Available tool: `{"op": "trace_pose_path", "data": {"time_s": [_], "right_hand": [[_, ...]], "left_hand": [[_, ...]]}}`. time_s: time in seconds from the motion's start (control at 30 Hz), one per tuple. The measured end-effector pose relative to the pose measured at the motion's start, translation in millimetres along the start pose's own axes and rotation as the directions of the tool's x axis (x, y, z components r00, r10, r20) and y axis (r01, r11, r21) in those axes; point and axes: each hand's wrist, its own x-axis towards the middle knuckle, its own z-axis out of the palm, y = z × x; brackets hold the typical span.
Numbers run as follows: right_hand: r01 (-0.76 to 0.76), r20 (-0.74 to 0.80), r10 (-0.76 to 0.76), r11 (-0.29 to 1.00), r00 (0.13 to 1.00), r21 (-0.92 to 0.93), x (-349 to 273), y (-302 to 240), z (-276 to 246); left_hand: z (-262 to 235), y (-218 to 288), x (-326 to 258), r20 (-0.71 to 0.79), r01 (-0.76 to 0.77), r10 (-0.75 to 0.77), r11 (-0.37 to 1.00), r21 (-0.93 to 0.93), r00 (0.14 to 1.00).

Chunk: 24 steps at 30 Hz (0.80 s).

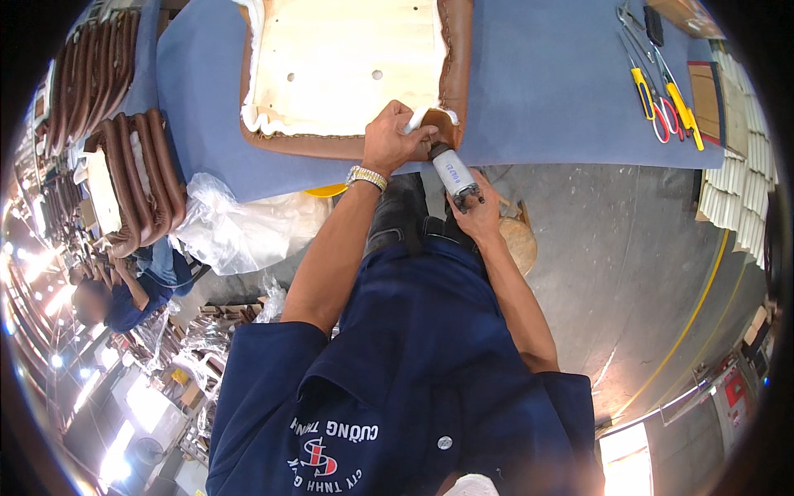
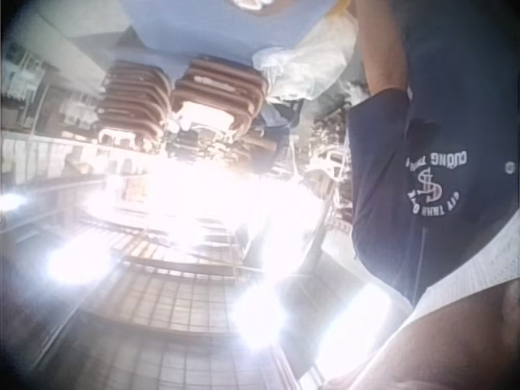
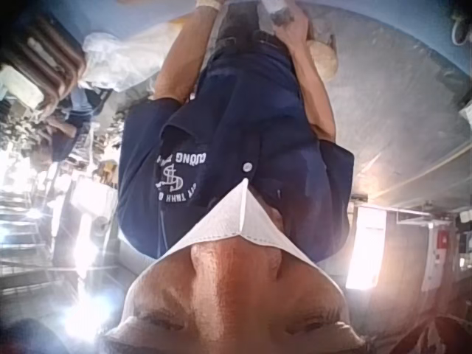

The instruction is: The person staples white fabric onto a brown upholstered frame using a pneumatic staple gun, then trims excess fabric with a yellow utility knife. They repeatedly pull and smooth the fabric, rotate the frame, and continue stapling along the edges. The finished piece is placed on a stack of similar items.

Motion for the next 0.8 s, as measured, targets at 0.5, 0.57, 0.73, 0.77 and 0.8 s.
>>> {"op": "trace_pose_path", "data": {"time_s": [0.5,0.57,0.73,0.77,0.8], "right_hand": [[-0.181,-0.001,0.186,0.953,0.983,-0.245,6.4,-36.7,5.5],[-0.136,0.021,0.144,0.967,0.989,-0.217,6.2,-29.8,5.3],[0.05,0.12,-0.03,0.984,0.992,-0.172,12.2,-20.5,-16.2],[0.109,0.148,-0.086,0.982,0.985,-0.153,5.8,-13.0,-24.0],[0.162,0.174,-0.138,0.978,0.975,-0.134,-0.3,-5.1,-34.7]], "left_hand": [[-12.4,-1.3,-7.7,0.153,-0.016,0.04,0.988,-0.154,0.987],[-17.5,3.0,-3.9,0.169,-0.011,0.033,0.992,-0.125,0.985],[-25.4,1.4,-3.9,0.188,-0.08,0.098,0.991,-0.104,0.977],[-28.8,-4.1,-12.6,0.168,-0.091,0.101,0.994,-0.065,0.981],[-27.4,-10.6,-18.7,0.143,-0.129,0.136,0.99,-0.063,0.98]]}}
